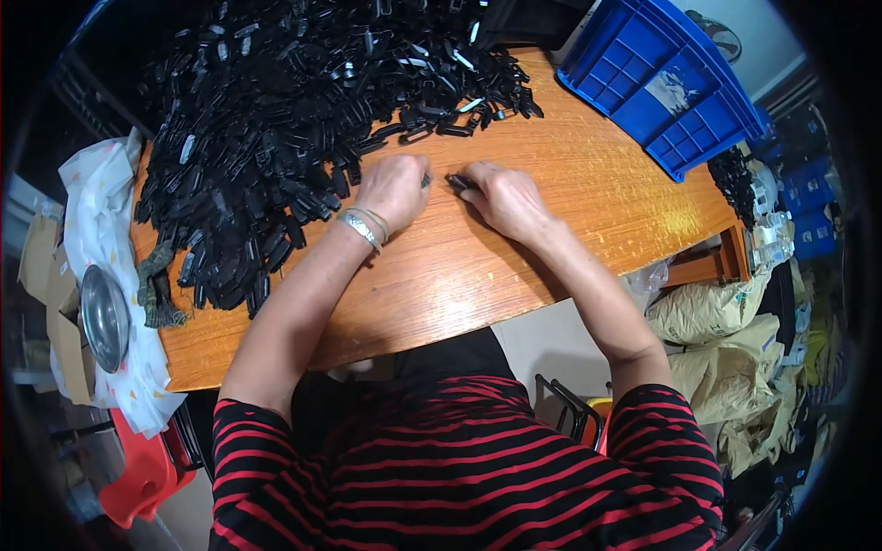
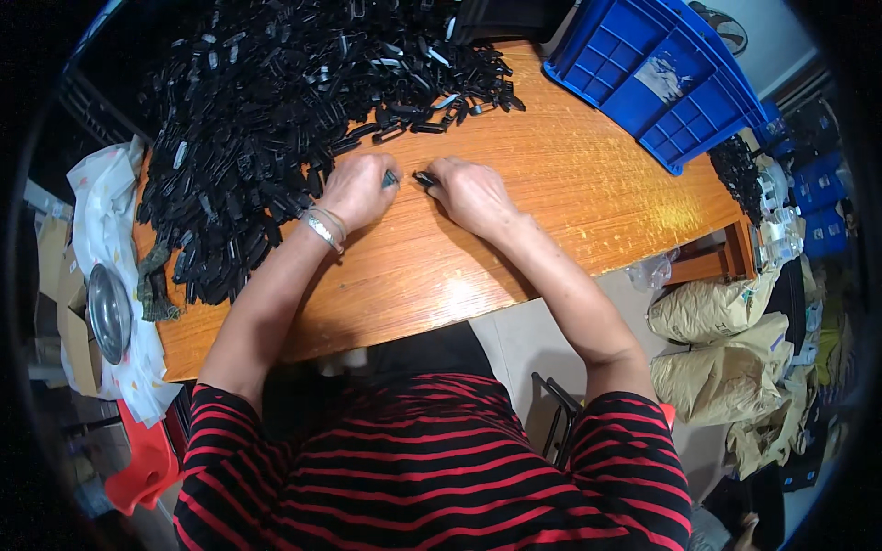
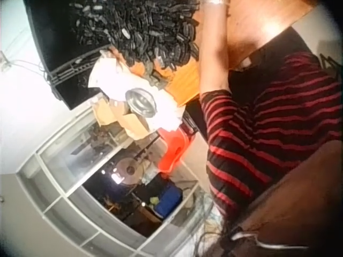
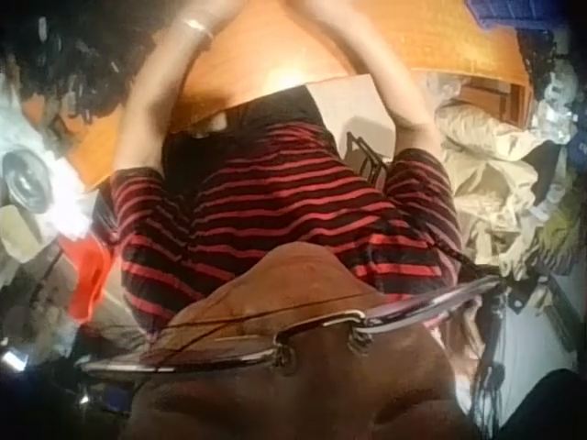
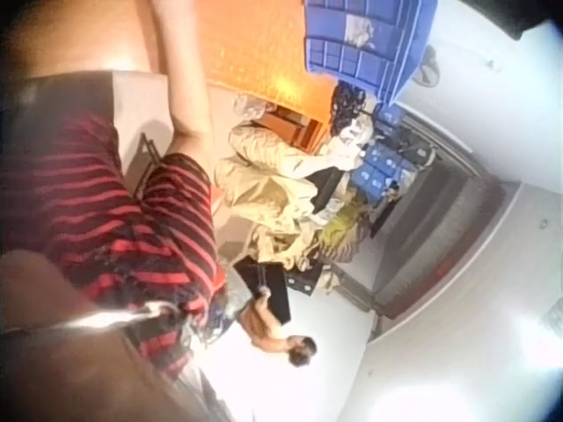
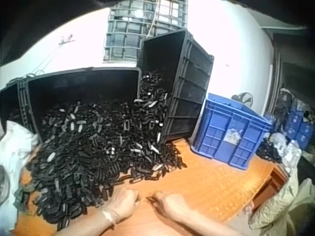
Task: Assembling small black plastic components by hand at a workbench.
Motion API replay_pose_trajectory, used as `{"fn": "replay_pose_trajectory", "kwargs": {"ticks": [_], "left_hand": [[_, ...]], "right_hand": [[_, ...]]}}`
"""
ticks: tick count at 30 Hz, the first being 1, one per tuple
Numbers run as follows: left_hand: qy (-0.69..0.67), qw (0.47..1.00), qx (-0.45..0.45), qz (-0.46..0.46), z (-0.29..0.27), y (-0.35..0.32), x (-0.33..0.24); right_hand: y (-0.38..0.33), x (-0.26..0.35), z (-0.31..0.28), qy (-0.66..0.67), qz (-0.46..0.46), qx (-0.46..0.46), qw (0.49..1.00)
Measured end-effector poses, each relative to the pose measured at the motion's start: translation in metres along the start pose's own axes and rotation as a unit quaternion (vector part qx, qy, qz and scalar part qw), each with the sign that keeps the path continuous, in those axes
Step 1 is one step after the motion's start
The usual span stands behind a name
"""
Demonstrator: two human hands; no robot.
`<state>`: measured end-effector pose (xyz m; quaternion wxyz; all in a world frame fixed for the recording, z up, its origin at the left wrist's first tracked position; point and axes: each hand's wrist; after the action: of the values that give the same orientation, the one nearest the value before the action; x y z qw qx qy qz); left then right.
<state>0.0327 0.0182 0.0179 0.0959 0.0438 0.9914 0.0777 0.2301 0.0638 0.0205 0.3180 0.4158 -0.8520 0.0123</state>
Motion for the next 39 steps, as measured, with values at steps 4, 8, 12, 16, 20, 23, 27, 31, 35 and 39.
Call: {"fn": "replay_pose_trajectory", "kwargs": {"ticks": [4,8,12,16,20,23,27,31,35,39], "left_hand": [[-0.099,0.995,0.007,-0.018,-0.008,-0.019,0.001],[-0.020,0.996,-0.084,0.037,-0.003,-0.022,0.008],[0.045,0.992,-0.074,0.090,0.004,-0.013,0.010],[0.071,0.990,-0.082,0.090,0.007,-0.010,0.011],[0.028,0.996,-0.055,0.061,0.005,-0.017,0.011],[-0.011,0.999,-0.028,0.032,0.003,-0.025,0.005],[-0.022,0.996,-0.021,0.079,-0.004,-0.030,0.001],[-0.046,0.999,-0.003,-0.004,-0.018,-0.003,0.011],[0.012,0.993,-0.086,-0.083,-0.003,0.033,0.015],[0.059,0.988,-0.087,-0.113,0.014,0.051,0.021]], "right_hand": [[-0.017,0.003,-0.004,0.054,0.013,0.002,0.998],[-0.028,0.002,0.002,0.016,0.046,-0.054,0.997],[-0.030,0.011,0.002,0.004,0.050,-0.065,0.997],[-0.033,0.011,-0.004,0.020,0.040,-0.025,0.999],[-0.032,0.012,-0.005,0.007,0.075,0.002,0.997],[-0.033,0.014,-0.002,0.002,0.081,-0.014,0.997],[-0.037,0.012,0.005,0.003,0.076,-0.031,0.997],[-0.041,0.012,0.018,0.005,0.058,-0.085,0.995],[-0.043,0.010,0.028,-0.006,0.023,-0.145,0.989],[-0.042,0.011,0.031,-0.012,0.013,-0.157,0.987]]}}
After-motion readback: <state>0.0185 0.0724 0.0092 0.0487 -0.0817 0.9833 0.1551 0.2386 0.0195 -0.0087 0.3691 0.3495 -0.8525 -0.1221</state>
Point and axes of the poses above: each hand's wrist, its own y-axis towards the middle knuckle, its own z-axis out of the palm, x = y × z, and after that the axes turned 15 degrees about y, right-handed
